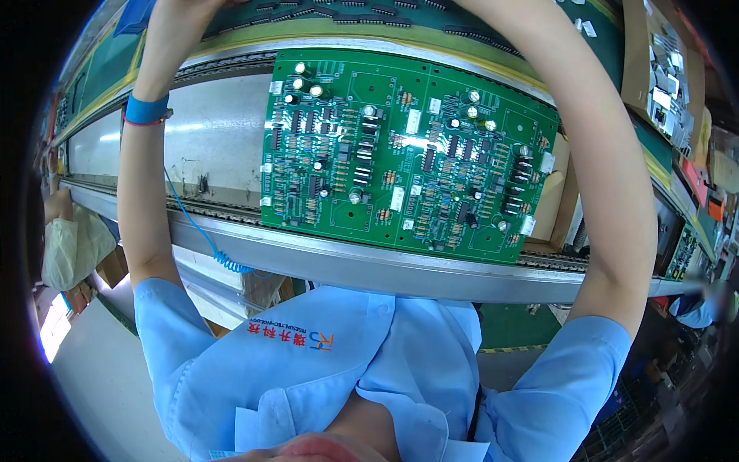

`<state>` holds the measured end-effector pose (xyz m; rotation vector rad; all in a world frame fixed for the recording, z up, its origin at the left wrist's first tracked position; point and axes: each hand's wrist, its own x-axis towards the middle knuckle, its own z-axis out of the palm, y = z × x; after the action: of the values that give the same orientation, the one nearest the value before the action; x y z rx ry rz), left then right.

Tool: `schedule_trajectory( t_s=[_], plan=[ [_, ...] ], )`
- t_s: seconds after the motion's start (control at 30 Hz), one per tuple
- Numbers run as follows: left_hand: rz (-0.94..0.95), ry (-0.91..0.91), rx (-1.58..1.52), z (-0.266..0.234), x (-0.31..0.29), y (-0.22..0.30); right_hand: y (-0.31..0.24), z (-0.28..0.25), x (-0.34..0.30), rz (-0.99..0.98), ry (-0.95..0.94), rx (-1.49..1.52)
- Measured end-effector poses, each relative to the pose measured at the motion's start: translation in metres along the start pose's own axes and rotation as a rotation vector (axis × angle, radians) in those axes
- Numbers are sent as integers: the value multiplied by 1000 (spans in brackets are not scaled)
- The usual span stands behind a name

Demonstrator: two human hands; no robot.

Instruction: Manually inserting electronic components into printed circuit boards on an assembly line conveyor.

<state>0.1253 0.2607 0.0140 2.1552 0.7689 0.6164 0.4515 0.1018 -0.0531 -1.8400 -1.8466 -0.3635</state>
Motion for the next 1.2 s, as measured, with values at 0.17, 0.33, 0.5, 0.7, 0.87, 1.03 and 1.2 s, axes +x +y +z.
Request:
schedule_trajectory(
  t_s=[0.17, 0.33, 0.5, 0.7, 0.87, 1.03, 1.2],
  plan=[
    [108, -169, -587, 0, -4, -34, -147, -77, 22, 327, -245, 269],
    [2, 56, 219, -4, -26, 11, -164, -109, -46, 241, -377, 364],
    [-7, 24, 53, 1, -40, 29, -173, -108, -87, 223, -234, 275],
    [56, -61, 242, 2, -60, 50, -170, -95, -102, -59, -95, -22],
    [91, -114, 272, -9, -75, 34, -176, -101, -92, -149, -167, -140],
    [155, -137, 352, -17, -91, 22, -171, -96, -90, -171, -129, -130],
    [251, -164, 424, -25, -110, 22, -173, -98, -92, -121, -167, -117]
  ],
)
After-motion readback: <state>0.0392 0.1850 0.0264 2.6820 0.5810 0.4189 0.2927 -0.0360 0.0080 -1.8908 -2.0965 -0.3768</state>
